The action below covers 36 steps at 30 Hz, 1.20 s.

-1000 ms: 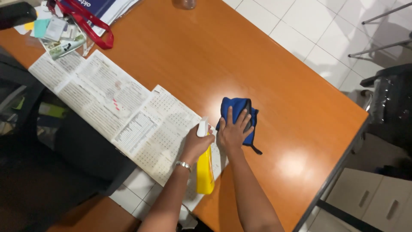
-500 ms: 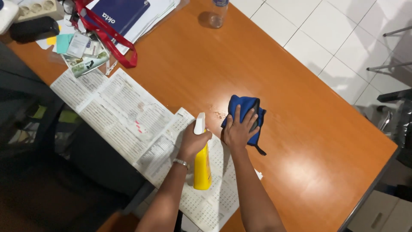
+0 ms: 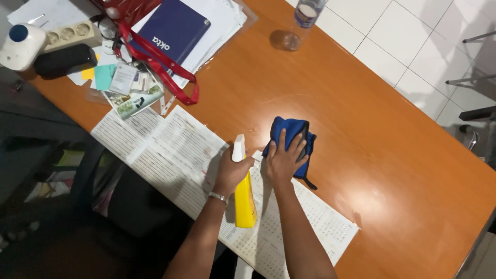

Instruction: Spraying cleaning solution and wiping down multiple desk surfaces in an office setting.

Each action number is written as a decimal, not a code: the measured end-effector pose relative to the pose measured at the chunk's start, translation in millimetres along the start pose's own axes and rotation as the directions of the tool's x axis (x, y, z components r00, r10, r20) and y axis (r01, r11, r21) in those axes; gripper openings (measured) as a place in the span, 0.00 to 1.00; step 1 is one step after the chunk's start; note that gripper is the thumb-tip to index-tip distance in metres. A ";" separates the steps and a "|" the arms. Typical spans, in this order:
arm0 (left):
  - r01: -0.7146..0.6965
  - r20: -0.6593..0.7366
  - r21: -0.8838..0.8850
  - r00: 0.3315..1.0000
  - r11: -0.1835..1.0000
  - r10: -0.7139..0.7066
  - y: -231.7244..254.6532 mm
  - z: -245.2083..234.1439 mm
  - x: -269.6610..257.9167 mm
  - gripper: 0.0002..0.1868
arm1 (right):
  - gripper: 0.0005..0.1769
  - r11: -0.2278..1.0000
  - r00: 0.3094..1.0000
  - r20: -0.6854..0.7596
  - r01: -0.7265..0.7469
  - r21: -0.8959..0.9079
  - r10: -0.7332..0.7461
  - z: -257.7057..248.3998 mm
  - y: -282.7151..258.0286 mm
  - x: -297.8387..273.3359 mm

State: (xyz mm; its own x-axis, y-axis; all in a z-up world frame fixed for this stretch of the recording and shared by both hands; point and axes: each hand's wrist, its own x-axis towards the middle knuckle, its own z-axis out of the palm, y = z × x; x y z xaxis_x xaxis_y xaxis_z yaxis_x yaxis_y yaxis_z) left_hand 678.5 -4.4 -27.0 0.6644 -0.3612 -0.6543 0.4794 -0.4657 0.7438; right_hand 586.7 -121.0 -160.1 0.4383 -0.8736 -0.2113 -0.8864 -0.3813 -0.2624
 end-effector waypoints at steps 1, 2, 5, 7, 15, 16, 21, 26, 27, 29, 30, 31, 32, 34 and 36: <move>0.003 0.002 -0.002 1.000 1.000 -0.003 6.0 -7.2 2.3 0.22 | 0.31 1.000 1.000 0.001 -0.001 -0.004 0.001 0.6 -6.0 3.9; 0.000 -0.003 -0.011 1.000 1.000 0.000 12.0 -13.7 5.0 0.22 | 0.31 1.000 1.000 -0.017 0.019 -0.004 -0.019 1.1 -11.6 8.4; 0.010 -0.014 -0.037 1.000 0.999 -0.010 23.2 -27.4 15.9 0.23 | 0.31 0.998 0.997 -0.054 0.058 -0.019 -0.059 9.3 -27.5 26.9; 0.014 -0.033 -0.062 0.999 0.998 -0.016 20.8 -32.6 36.1 0.23 | 0.31 0.995 0.993 -0.075 0.092 -0.031 -0.094 18.1 -47.8 38.8; -0.021 -0.099 -0.141 0.995 0.990 0.007 23.1 -48.1 105.8 0.23 | 0.30 0.803 0.820 0.090 0.571 -0.171 -0.565 1.5 -89.7 72.4; -0.018 -0.104 -0.138 0.995 0.990 0.004 44.2 -51.7 99.8 0.23 | 0.30 0.803 0.819 0.093 0.573 -0.164 -0.566 14.1 -96.6 93.7; 0.009 -0.117 -0.093 0.993 0.996 -0.020 97.0 -59.8 97.8 0.26 | 0.34 0.743 0.789 0.151 0.613 -0.268 -0.596 28.7 -159.8 90.4; 0.033 -0.160 -0.126 0.986 0.991 -0.054 96.0 -64.0 104.7 0.22 | 0.30 0.741 0.749 0.063 0.662 -0.113 -0.660 20.2 -152.2 139.7; 0.042 -0.154 -0.118 0.986 0.992 -0.060 107.6 -64.9 96.6 0.20 | 0.31 0.836 0.838 -0.024 0.540 -0.097 -0.545 23.8 -152.9 159.2; 0.047 -0.151 -0.122 0.986 0.991 -0.065 99.5 -65.6 102.1 0.20 | 0.31 0.832 0.835 -0.040 0.541 -0.123 -0.549 49.6 -171.3 151.1; 0.064 -0.137 -0.130 0.987 0.989 -0.082 94.1 -64.1 102.8 0.19 | 0.32 0.829 0.835 -0.046 0.536 -0.159 -0.548 61.3 -176.3 145.1; 0.066 -0.136 -0.127 0.987 0.990 -0.083 85.5 -63.1 106.1 0.19 | 0.32 0.831 0.836 -0.046 0.534 -0.158 -0.546 48.2 -180.6 126.5; 0.071 -0.137 -0.152 0.986 0.986 -0.092 75.5 -61.6 108.6 0.19 | 0.33 0.729 0.739 0.069 0.673 -0.129 -0.670 35.2 -183.2 106.8; 0.076 -0.136 -0.177 0.986 0.981 -0.101 55.9 -59.6 111.6 0.19 | 0.34 0.610 0.613 0.176 0.789 -0.080 -0.770 28.6 -169.8 96.7; 0.076 -0.145 -0.167 0.984 0.983 -0.100 37.2 -61.5 112.6 0.15 | 0.29 0.627 0.630 -0.022 0.767 -0.140 -0.776 41.4 -140.0 114.4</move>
State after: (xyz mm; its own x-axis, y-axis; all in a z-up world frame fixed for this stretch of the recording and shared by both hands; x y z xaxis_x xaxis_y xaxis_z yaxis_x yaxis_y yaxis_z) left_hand 806.4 -12.7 -64.7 0.6891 -0.1918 -0.6988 0.6170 -0.3506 0.7046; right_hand 767.1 -155.0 -186.6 0.9610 -0.2612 0.0910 -0.2401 -0.9510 -0.1948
